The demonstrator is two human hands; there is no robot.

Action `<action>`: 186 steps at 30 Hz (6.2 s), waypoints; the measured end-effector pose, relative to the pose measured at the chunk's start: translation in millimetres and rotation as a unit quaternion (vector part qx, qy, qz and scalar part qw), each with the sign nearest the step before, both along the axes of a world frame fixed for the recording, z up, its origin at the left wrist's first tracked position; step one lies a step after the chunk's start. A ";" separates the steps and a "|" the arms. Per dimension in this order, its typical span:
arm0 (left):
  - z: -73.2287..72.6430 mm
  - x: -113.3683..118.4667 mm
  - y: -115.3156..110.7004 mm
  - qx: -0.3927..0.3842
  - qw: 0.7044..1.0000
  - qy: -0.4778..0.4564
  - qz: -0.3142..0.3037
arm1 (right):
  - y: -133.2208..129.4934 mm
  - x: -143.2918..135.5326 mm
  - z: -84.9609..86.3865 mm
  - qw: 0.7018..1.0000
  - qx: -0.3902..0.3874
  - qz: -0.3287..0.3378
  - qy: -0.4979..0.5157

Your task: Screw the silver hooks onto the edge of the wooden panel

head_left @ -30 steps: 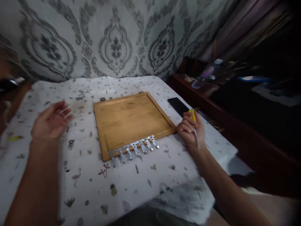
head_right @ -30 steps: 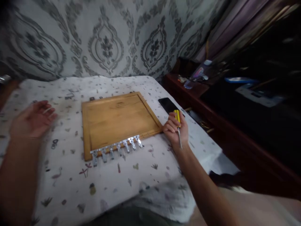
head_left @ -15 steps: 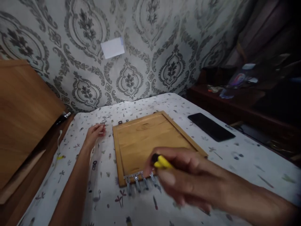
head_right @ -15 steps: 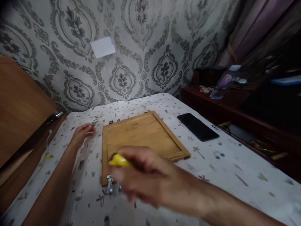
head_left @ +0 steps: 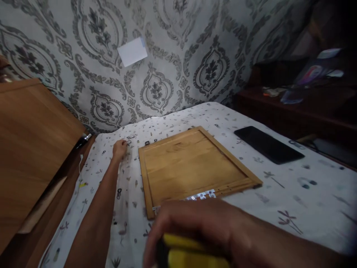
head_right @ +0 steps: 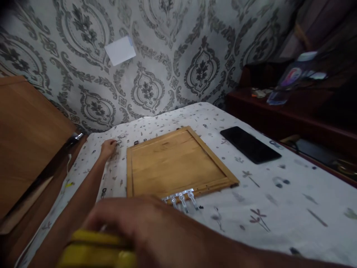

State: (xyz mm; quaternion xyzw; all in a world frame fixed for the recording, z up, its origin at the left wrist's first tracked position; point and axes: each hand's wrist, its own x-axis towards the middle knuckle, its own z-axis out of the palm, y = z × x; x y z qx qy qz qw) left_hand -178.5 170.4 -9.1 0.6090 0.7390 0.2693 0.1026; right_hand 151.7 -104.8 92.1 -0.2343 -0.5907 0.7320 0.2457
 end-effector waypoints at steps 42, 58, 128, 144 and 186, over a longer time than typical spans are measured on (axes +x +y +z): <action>100.7 202.0 -184.6 -0.306 0.730 -0.324 -0.518 | 4.5 82.6 -18.4 0.886 0.267 -0.308 -0.221; 66.7 218.6 -159.4 -0.211 0.824 -0.191 -0.490 | -22.6 112.9 -90.2 0.831 0.151 -0.444 -0.297; 27.5 265.6 -151.0 -0.231 0.815 0.003 -0.532 | -9.1 102.7 -98.3 0.859 0.168 -0.356 -0.326; 26.8 263.7 -154.9 -0.232 0.819 -0.001 -0.524 | 0.9 111.8 -99.5 0.898 0.059 -0.365 -0.240; 29.3 263.1 -163.0 -0.200 0.828 -0.015 -0.524 | -11.7 114.6 -84.4 0.856 0.171 -0.353 -0.335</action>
